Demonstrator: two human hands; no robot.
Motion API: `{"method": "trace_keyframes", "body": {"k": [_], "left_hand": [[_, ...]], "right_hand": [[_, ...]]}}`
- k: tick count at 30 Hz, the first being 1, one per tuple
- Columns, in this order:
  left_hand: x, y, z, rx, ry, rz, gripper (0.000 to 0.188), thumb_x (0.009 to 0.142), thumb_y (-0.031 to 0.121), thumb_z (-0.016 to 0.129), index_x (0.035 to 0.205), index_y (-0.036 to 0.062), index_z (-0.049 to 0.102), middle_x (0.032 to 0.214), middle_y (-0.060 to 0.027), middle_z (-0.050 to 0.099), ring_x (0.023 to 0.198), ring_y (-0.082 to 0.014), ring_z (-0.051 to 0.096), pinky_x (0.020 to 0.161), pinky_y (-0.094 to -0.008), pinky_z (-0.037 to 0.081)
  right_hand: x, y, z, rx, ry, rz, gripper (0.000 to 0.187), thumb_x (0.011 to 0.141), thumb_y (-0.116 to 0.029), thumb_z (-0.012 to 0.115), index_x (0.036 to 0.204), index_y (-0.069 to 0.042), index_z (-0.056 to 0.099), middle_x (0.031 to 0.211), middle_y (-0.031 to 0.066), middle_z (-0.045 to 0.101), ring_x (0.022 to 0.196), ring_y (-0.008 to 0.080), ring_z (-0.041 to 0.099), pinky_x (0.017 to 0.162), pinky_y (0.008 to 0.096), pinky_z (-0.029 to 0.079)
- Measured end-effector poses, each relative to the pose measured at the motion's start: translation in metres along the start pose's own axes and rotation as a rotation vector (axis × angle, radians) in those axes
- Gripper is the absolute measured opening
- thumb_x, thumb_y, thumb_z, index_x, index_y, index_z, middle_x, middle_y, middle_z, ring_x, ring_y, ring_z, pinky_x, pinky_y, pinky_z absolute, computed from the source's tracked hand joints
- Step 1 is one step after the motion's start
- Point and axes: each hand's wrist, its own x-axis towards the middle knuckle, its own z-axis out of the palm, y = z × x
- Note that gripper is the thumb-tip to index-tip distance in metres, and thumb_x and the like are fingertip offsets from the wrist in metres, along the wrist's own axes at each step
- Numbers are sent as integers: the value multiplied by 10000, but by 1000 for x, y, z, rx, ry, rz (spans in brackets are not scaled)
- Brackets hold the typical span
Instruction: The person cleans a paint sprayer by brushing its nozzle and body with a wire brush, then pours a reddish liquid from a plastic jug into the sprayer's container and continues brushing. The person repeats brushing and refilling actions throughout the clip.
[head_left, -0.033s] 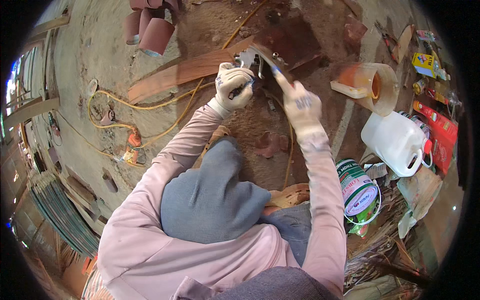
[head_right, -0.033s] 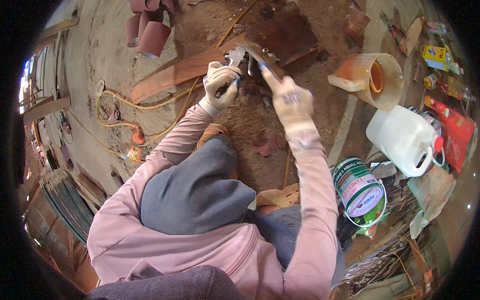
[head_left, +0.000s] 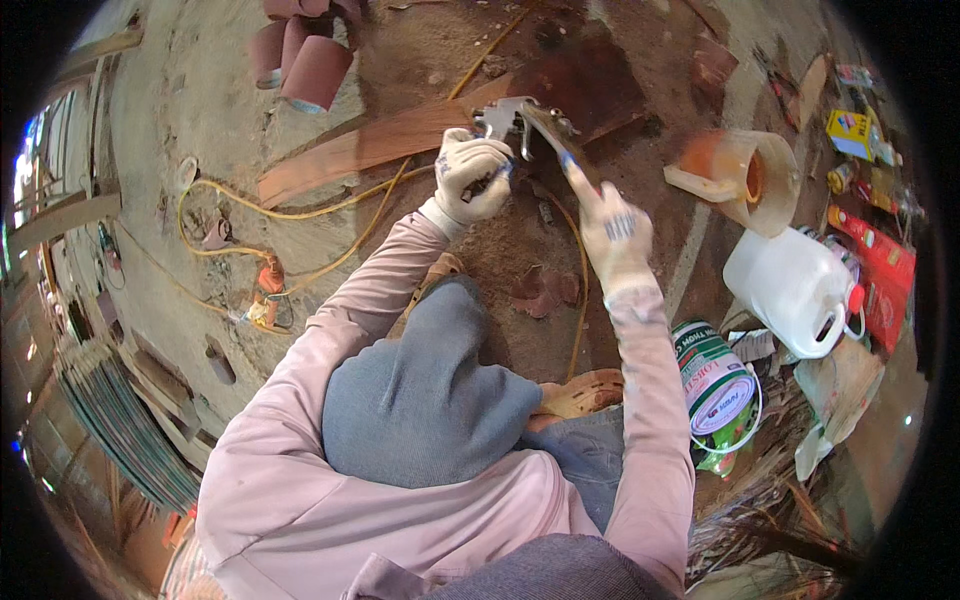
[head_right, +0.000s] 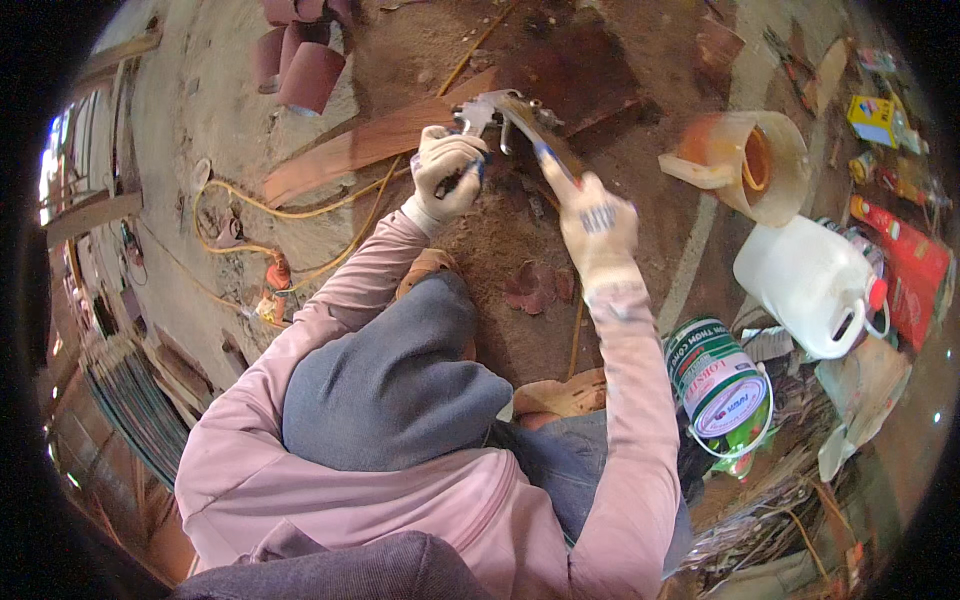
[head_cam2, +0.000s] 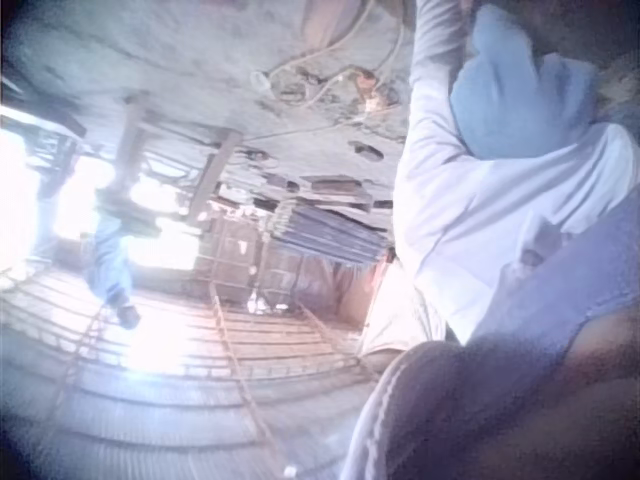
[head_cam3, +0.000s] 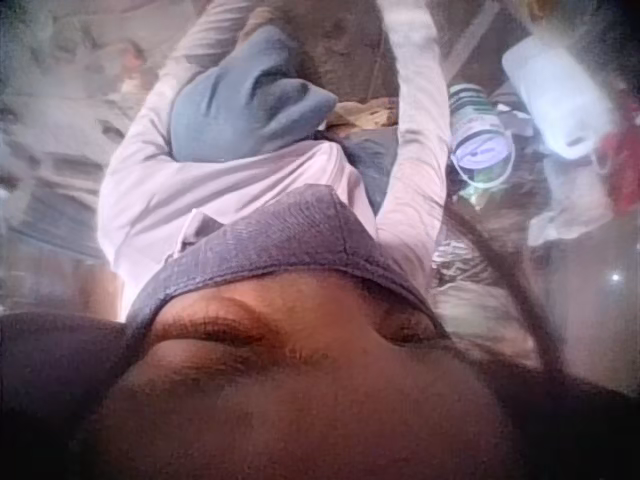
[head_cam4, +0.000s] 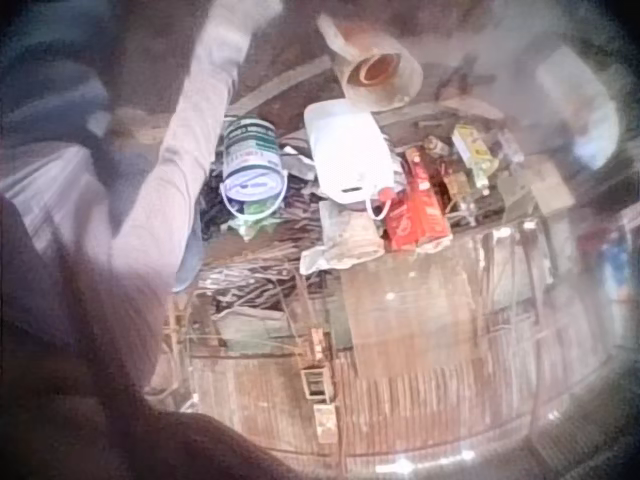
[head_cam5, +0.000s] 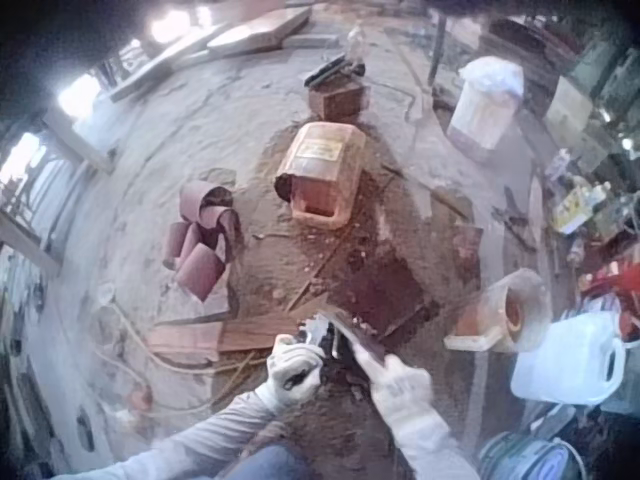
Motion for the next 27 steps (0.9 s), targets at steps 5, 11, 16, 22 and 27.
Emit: {"method": "trace_keyframes", "body": {"k": [5, 11, 16, 22, 27], "left_hand": [[-5, -3, -3, 2, 30, -24, 85, 625, 46, 629, 695, 63, 585, 789, -79, 696, 747, -225, 675, 746, -359, 376], [-3, 4, 7, -7, 35, -39, 55, 662, 15, 583, 715, 28, 591, 783, -123, 686, 760, -248, 677, 758, -364, 379], [-2, 4, -1, 13, 28, -38, 51, 657, 11, 572, 706, 24, 576, 777, -126, 682, 759, -257, 677, 746, -364, 390], [-3, 5, 8, 9, 9, -39, 44, 685, 1, 578, 720, 27, 579, 789, -121, 682, 769, -258, 673, 766, -362, 387], [-4, -2, 2, 7, 50, -10, 81, 621, 49, 633, 687, 59, 587, 782, -81, 692, 721, -212, 668, 704, -342, 379]], "right_hand": [[-23, -11, -25, 367, 35, 377, 502, 989, -184, 539, 1468, -280, 423, 899, 170, 704, 753, 363, 705, 616, 483, 553], [37, -46, 3, 737, 134, 487, 466, 1006, -208, 486, 1462, -156, 405, 988, 253, 695, 868, 442, 683, 708, 531, 552], [-32, -55, -8, 772, 186, 433, 493, 1002, -162, 492, 1484, -160, 388, 897, 246, 701, 785, 427, 688, 664, 517, 562], [49, -39, 4, 783, 293, 456, 440, 991, -197, 512, 1424, -150, 453, 906, 261, 689, 832, 461, 663, 710, 564, 518], [-29, -44, -22, 702, 64, 426, 561, 970, -178, 533, 1509, -216, 383, 837, 219, 701, 737, 405, 692, 636, 516, 544]]}}
